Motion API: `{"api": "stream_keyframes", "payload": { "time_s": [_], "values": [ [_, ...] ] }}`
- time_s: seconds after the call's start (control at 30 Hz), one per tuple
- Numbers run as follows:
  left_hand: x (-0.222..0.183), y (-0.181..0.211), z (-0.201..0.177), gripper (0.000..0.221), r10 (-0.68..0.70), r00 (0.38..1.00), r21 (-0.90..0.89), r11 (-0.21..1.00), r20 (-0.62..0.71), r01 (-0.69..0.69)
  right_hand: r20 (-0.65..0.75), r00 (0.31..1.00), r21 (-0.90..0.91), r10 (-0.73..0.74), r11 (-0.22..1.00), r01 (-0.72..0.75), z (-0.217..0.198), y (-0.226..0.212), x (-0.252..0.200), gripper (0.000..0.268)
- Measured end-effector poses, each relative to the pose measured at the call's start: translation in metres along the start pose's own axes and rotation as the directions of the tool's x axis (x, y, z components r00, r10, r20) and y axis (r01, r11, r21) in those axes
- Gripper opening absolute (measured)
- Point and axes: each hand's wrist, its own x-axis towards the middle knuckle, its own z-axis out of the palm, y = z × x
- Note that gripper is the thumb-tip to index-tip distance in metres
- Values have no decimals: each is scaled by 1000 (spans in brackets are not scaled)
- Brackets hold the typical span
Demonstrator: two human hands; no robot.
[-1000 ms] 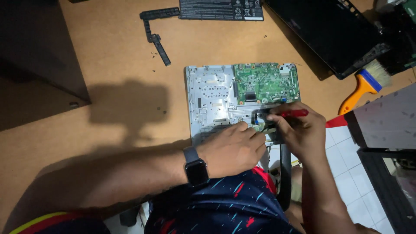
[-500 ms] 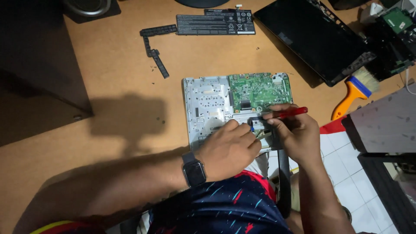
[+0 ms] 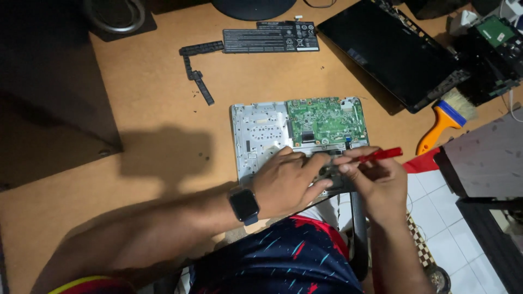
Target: Reinstalling internal components and connecting ribbon cables inside a laptop chassis using a screwdriver.
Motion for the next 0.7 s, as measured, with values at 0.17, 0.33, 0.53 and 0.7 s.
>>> {"api": "stream_keyframes", "payload": {
  "time_s": [0.17,0.33,0.53,0.7],
  "values": [
    [0,-13,4,28,24,998,7,1000,-60,-23,-10,998,-34,-55,998,54,16,-7,-10,28],
    [8,-21,-25,22,59,994,-5,998,-93,-60,-78,990,-92,-119,990,111,-2,-4,-10,23],
    [18,-37,-117,26,-57,941,718,662,334,-214,-165,984,109,-61,991,79,-39,11,-19,11],
    [0,-43,-150,25,-445,745,589,803,497,87,-59,997,-183,54,981,-64,-35,-3,-28,16]
  ]
}}
